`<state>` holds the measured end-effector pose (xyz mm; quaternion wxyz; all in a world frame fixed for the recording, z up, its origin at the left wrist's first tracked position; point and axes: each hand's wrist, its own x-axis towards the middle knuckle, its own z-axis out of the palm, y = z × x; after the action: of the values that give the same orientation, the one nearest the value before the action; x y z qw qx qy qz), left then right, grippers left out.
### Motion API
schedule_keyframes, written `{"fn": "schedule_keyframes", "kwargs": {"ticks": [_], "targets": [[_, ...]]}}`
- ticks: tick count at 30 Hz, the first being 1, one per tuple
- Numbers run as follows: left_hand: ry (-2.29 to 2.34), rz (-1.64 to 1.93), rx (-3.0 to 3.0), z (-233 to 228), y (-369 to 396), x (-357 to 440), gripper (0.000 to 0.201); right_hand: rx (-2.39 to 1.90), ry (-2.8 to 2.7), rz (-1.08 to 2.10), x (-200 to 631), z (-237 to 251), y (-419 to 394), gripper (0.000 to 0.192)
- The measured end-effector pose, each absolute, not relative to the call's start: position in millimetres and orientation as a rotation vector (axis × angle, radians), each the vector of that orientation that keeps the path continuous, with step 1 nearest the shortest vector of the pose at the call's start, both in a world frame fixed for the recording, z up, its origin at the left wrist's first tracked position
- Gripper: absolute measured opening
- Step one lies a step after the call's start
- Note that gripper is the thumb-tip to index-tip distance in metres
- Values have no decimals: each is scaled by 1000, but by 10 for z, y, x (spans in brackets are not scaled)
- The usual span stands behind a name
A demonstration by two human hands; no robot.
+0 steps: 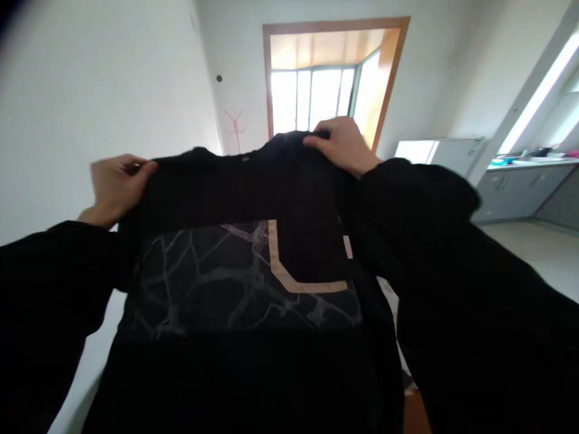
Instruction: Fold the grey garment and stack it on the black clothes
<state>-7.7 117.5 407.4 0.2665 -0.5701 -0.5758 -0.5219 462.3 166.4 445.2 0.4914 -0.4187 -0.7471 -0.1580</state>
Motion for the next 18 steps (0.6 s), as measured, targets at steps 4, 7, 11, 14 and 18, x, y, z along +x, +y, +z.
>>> {"fn": "schedule_keyframes", "kwargs": {"ticks": [4, 7, 11, 14, 18], "targets": [[-1849, -880, -1681, 4310, 756, 184, 46, -1237, -2141, -227, 4749, 4649, 1524, 24], [-2037, -629, -1820, 4434, 513, 409, 38, -1380, -2318, 10, 4855, 4657, 1384, 14], [-2146, -487, -1999, 4325, 420, 752, 35, -1425, -2337, 134, 4867, 4392, 1256, 48], [-2126, -440, -2202, 4073, 157, 969, 33, -1377, -2342, 240, 4981, 4092, 979, 41], [-2116, -657, -2439, 3585, -717, 1069, 39, -1264, -2077, 563, 5424, 3533, 30, 24]]}}
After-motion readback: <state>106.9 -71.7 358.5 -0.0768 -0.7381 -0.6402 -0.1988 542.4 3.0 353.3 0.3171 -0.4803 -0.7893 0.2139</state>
